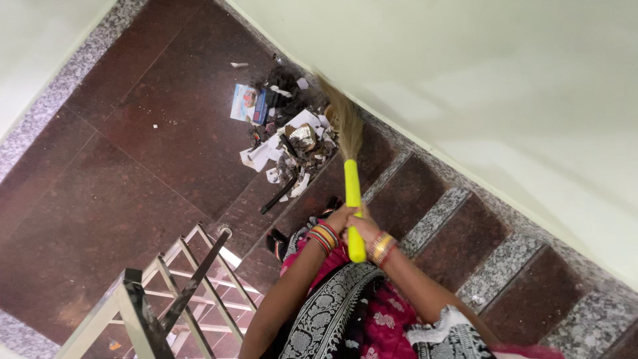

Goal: The person sweeps debris down a staircase using a broom.

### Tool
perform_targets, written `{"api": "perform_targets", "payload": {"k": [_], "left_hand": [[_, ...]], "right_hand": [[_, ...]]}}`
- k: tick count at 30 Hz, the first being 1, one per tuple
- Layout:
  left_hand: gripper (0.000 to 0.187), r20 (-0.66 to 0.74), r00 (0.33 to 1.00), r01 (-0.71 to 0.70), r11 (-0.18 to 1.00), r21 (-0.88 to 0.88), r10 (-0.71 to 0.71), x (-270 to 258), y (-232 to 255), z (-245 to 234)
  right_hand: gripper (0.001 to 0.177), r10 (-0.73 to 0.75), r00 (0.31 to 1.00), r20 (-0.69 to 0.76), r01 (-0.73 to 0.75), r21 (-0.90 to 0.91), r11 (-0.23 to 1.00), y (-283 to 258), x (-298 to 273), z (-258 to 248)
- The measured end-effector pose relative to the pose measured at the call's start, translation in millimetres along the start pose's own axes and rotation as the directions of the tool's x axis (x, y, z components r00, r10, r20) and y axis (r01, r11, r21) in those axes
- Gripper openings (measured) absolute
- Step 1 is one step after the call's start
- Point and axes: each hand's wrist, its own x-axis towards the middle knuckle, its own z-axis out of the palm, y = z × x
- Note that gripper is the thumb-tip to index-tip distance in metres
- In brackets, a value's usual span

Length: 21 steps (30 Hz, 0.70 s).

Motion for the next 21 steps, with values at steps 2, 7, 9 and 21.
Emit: {"api": "perform_targets", "payload": {"k": [2, 7, 9, 21], "left_hand": [[0.047, -0.118, 0.981, 0.149, 0.988, -0.043, -0.153, -0.5, 7.2, -17.1], [0.044, -0.190, 0.912, 0.278, 0.890, -0.362, -0.363, -2.2, 20.6, -43.5], [0.045, -0.307, 0.950, 0.038, 0.997, -0.074, -0.059, -10.4, 11.2, -45.6], [0.045, -0.159, 0.986, -0.076, 0.985, -0.158, 0.051, -21.9, -14.5, -8.7]], "right_hand": [[0.054, 0.091, 0.996, 0.023, -0.090, -0.055, 0.994, 5.5, 45.9, 3.3], [0.036, 0.130, 0.962, 0.241, -0.115, -0.076, 0.990, -2.0, 75.2, 26.6], [0.043, 0.092, 0.961, 0.259, -0.078, -0.063, 0.995, 7.3, 63.2, 25.0], [0.059, 0.048, 0.999, 0.011, -0.046, -0.126, 0.991, 14.8, -5.4, 23.7]]}}
